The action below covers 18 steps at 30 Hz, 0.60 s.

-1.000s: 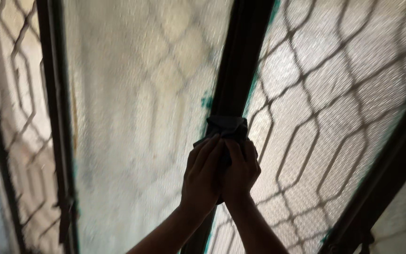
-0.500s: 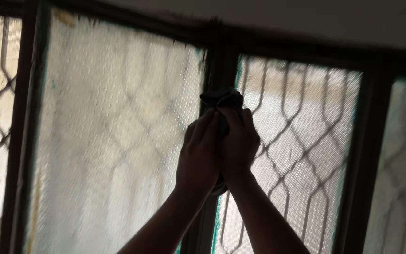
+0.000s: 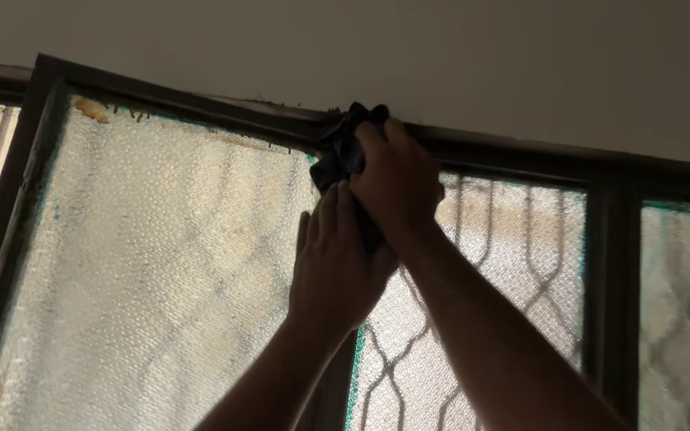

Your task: The person wipes a window frame and screen with a dark cloth. They move the cloth along the vertical and horizontal edges of the frame and across the screen mesh, cleaning multiple sections of the window.

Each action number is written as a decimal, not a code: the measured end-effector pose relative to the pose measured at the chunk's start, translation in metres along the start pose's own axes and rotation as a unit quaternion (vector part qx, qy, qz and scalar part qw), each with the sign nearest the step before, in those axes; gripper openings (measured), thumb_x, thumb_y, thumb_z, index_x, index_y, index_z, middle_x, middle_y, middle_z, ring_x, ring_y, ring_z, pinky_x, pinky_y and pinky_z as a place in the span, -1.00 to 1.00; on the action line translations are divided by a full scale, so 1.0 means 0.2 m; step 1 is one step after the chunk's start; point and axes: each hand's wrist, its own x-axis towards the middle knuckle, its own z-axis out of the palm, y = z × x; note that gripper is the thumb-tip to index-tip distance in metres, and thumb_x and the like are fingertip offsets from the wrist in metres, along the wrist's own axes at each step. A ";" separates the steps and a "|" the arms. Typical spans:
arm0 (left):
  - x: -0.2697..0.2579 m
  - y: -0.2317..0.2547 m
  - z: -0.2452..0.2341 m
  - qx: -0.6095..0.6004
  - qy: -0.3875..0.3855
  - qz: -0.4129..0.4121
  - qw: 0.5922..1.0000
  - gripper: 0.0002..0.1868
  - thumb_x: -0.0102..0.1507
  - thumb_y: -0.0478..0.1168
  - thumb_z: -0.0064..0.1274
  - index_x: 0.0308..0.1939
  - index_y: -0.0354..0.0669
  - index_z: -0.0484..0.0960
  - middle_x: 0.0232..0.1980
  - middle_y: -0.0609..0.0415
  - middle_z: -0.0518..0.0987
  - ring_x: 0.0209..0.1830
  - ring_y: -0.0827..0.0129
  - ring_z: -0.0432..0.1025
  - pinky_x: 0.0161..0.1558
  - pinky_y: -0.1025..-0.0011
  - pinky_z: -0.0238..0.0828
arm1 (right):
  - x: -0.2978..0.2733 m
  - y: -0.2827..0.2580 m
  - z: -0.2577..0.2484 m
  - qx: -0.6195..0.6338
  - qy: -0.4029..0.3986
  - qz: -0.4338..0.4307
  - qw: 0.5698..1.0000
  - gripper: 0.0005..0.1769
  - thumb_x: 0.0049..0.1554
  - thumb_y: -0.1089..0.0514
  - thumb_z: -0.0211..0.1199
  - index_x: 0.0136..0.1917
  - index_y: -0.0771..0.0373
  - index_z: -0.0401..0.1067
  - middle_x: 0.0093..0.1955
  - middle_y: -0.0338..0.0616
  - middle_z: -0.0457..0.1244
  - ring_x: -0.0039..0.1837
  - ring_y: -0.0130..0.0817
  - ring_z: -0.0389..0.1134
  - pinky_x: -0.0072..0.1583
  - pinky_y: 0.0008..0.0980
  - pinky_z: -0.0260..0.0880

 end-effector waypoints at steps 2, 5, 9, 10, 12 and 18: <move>0.02 0.03 0.02 0.000 -0.016 0.006 1.000 0.04 0.09 0.02 0.26 0.40 -0.57 0.06 0.40 -0.49 0.23 0.48 -0.30 0.13 0.39 -0.13 -0.03 | 0.01 0.07 -0.03 -0.002 -0.036 0.020 0.999 -0.49 -0.13 0.14 0.51 0.11 0.19 0.52 -0.09 0.00 0.33 -0.08 0.01 0.46 -0.11 -0.02 0.47; 0.03 0.10 0.10 0.001 -0.047 0.026 0.999 -0.01 0.05 -0.06 0.28 0.40 -0.50 0.11 0.39 -0.42 0.28 0.46 -0.24 0.14 0.46 -0.07 -0.02 | -0.02 0.20 -0.09 0.001 0.009 0.007 1.000 -0.59 -0.15 0.12 0.51 -0.01 0.18 0.54 -0.13 -0.03 0.37 -0.12 0.03 0.45 -0.11 -0.01 0.46; 0.08 0.21 0.26 -0.020 -0.022 0.094 0.995 -0.19 0.16 -0.08 0.24 0.34 -0.48 0.25 0.34 -0.36 0.38 0.46 -0.21 0.22 0.50 -0.05 0.01 | -0.07 0.40 -0.21 -0.025 0.031 0.020 0.999 -0.70 -0.08 0.12 0.50 -0.06 0.18 0.55 -0.18 -0.06 0.37 -0.11 -0.01 0.45 -0.11 -0.03 0.45; 0.09 0.26 0.31 -0.039 0.015 0.118 0.992 -0.23 0.21 -0.06 0.22 0.33 -0.50 0.28 0.34 -0.38 0.40 0.45 -0.22 0.23 0.49 -0.06 0.03 | -0.09 0.46 -0.25 -0.037 0.034 0.013 0.999 -0.69 -0.09 0.13 0.49 -0.06 0.19 0.55 -0.19 -0.06 0.37 -0.12 -0.01 0.45 -0.12 -0.04 0.44; 0.10 0.32 0.40 -0.049 0.004 0.132 0.990 -0.27 0.22 -0.04 0.21 0.29 -0.49 0.33 0.31 -0.34 0.43 0.44 -0.19 0.27 0.49 -0.04 0.07 | -0.13 0.57 -0.32 -0.058 0.042 0.006 0.997 -0.69 -0.10 0.14 0.48 -0.06 0.20 0.55 -0.19 -0.07 0.37 -0.12 -0.01 0.45 -0.12 -0.04 0.44; 0.13 0.65 0.68 -0.083 0.008 0.192 0.978 -0.25 0.24 0.02 0.19 0.28 -0.53 0.36 0.27 -0.37 0.45 0.37 -0.20 0.32 0.44 -0.02 0.15 | -0.28 0.92 -0.61 -0.123 0.053 0.043 0.990 -0.73 0.00 0.14 0.48 -0.02 0.19 0.56 -0.16 -0.05 0.39 -0.14 -0.01 0.45 -0.13 -0.08 0.44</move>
